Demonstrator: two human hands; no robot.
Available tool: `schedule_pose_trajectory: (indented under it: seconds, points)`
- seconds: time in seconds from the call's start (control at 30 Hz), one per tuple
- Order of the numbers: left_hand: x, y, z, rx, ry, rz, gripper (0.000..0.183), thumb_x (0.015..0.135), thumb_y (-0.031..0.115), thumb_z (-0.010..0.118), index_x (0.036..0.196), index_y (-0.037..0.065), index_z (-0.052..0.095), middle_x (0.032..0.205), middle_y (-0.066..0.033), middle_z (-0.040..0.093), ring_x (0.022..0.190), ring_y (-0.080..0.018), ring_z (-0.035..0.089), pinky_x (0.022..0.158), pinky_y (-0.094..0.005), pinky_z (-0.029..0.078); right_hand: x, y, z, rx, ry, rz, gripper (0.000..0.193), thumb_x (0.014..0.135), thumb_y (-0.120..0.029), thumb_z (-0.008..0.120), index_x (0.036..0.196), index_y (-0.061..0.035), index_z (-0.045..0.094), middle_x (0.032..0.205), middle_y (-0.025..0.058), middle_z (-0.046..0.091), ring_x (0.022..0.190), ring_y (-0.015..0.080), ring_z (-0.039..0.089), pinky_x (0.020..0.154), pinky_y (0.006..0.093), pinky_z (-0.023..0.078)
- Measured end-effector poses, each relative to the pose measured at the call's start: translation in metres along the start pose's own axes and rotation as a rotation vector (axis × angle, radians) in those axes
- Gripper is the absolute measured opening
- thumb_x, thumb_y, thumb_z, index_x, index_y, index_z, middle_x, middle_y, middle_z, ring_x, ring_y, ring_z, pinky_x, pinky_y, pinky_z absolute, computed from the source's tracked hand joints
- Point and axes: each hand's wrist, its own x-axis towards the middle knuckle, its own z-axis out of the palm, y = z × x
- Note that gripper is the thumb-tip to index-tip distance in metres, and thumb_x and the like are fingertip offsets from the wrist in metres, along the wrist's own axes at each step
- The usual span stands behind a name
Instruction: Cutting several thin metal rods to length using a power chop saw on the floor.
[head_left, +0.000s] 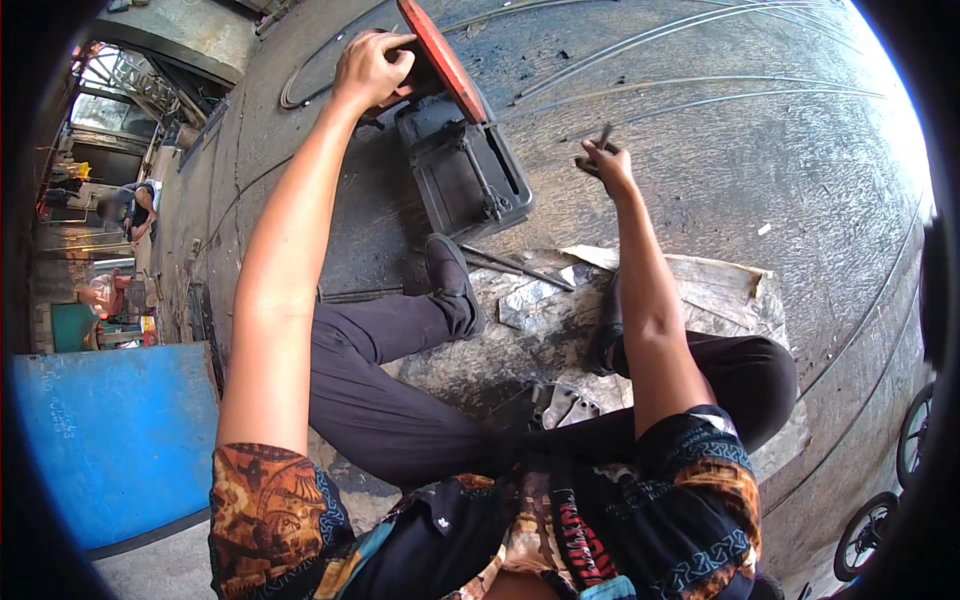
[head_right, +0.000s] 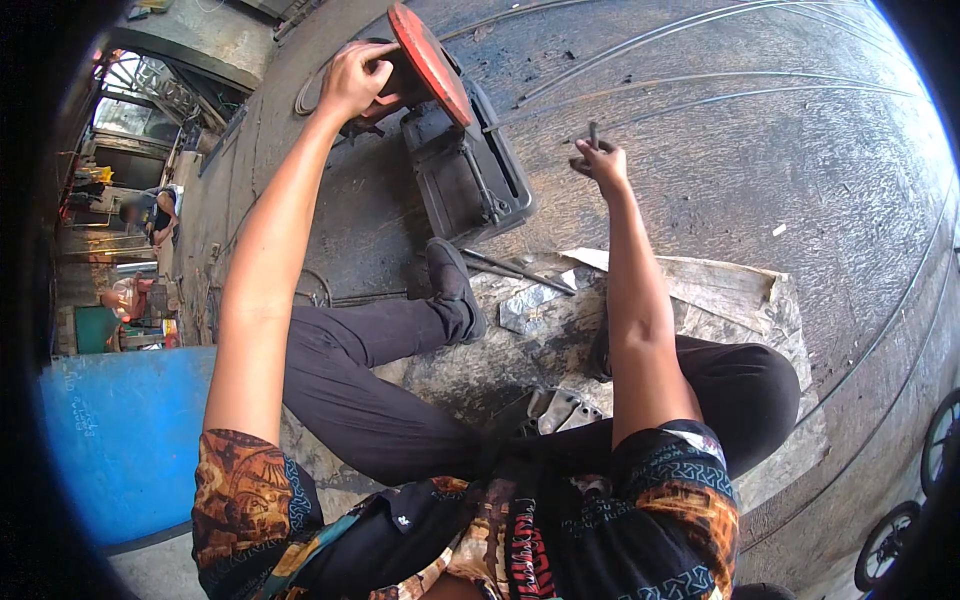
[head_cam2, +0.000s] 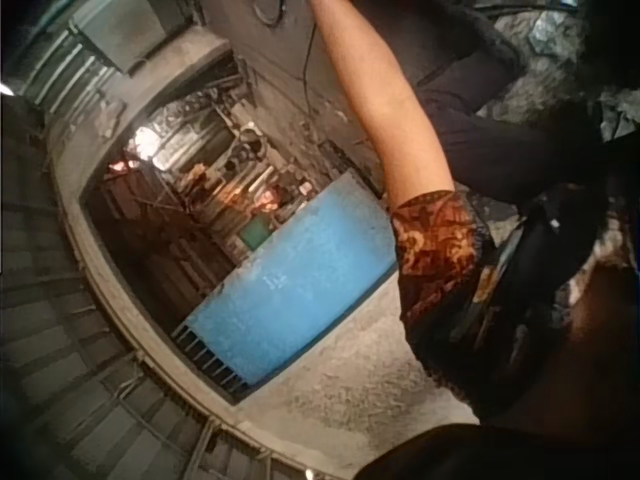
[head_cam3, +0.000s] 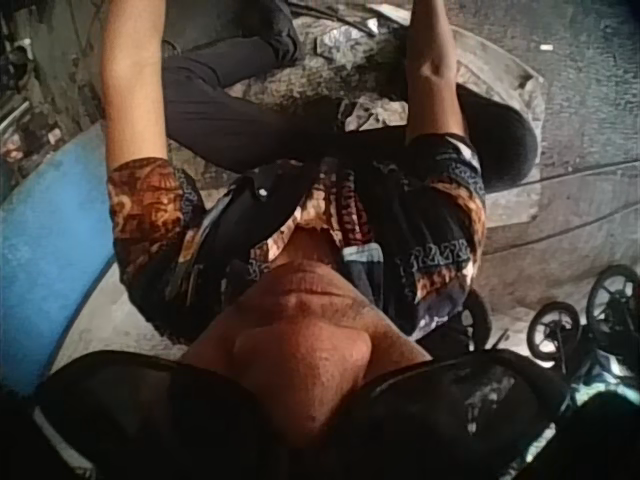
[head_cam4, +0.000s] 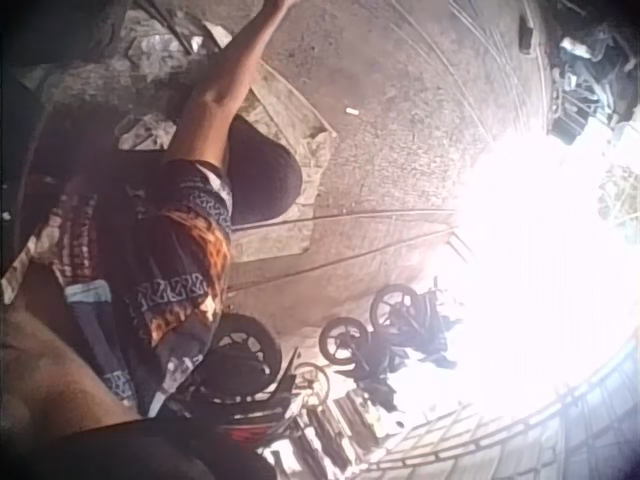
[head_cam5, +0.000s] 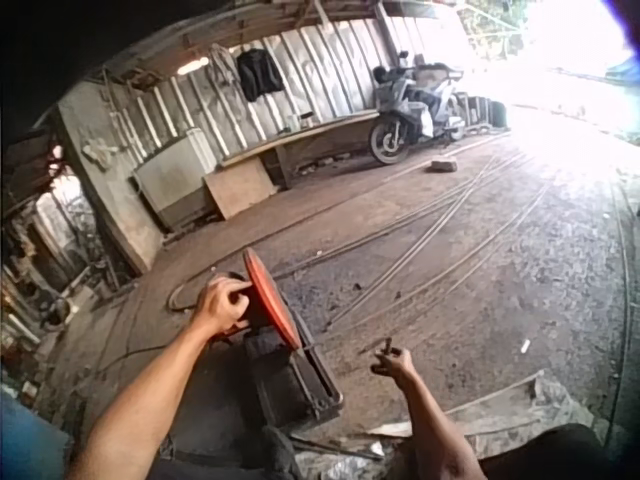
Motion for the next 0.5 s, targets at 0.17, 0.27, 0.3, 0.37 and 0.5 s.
schedule_pose_trajectory:
  seconds: [0.17, 0.27, 0.3, 0.37, 0.5]
  points:
    - [0.006, 0.004, 0.007, 0.003, 0.035, 0.024, 0.034, 0.079, 0.027, 0.061, 0.106, 0.011, 0.073, 0.106, -0.0135, 0.070, 0.104, -0.0303, 0.063, 0.095, -0.0398, 0.048, -0.009, 0.002, 0.003, -0.729, 0.081, -0.360, 0.043, 0.089, -0.046, 0.061, 0.085, -0.0041, 0.071, 0.077, 0.0184, 0.067, 0.077, 0.0326, 0.067, 0.075, 0.0425, 0.050]
    - [0.004, -0.009, 0.010, -0.005, 0.129, 0.061, 0.037, 0.079, 0.026, 0.062, 0.111, 0.011, 0.071, 0.106, -0.0126, 0.070, 0.108, -0.0307, 0.061, 0.098, -0.0404, 0.045, -0.013, 0.001, 0.020, -0.801, 0.048, -0.280, 0.044, 0.090, -0.045, 0.059, 0.088, -0.0025, 0.070, 0.077, 0.0203, 0.067, 0.079, 0.0336, 0.067, 0.072, 0.0413, 0.049]
    - [0.002, -0.014, 0.010, 0.002, 0.128, 0.056, 0.037, 0.079, 0.026, 0.062, 0.111, 0.011, 0.071, 0.106, -0.0126, 0.070, 0.108, -0.0307, 0.061, 0.098, -0.0404, 0.045, -0.016, 0.002, 0.028, -0.837, 0.058, -0.327, 0.041, 0.090, -0.042, 0.059, 0.093, -0.0024, 0.069, 0.081, 0.0213, 0.068, 0.084, 0.0359, 0.067, 0.075, 0.0430, 0.050]
    - [0.007, -0.007, 0.015, -0.018, 0.263, 0.045, 0.044, 0.079, 0.023, 0.062, 0.119, 0.007, 0.065, 0.108, -0.0110, 0.069, 0.114, -0.0320, 0.057, 0.102, -0.0411, 0.042, -0.014, 0.011, 0.025, -0.750, 0.149, -0.563, 0.037, 0.091, -0.036, 0.060, 0.108, -0.0027, 0.063, 0.079, 0.0211, 0.067, 0.081, 0.0371, 0.067, 0.076, 0.0445, 0.050]
    - [-0.003, -0.012, 0.012, 0.024, 0.506, -0.287, 0.049, 0.083, 0.029, 0.064, 0.115, -0.008, 0.061, 0.124, -0.0253, 0.058, 0.120, -0.0335, 0.055, 0.102, -0.0412, 0.043, -0.032, 0.006, 0.051, -0.295, -0.066, -0.281, 0.029, 0.094, -0.031, 0.060, 0.105, -0.0044, 0.061, 0.065, 0.0032, 0.053, 0.049, 0.0138, 0.050, 0.046, 0.0316, 0.041]
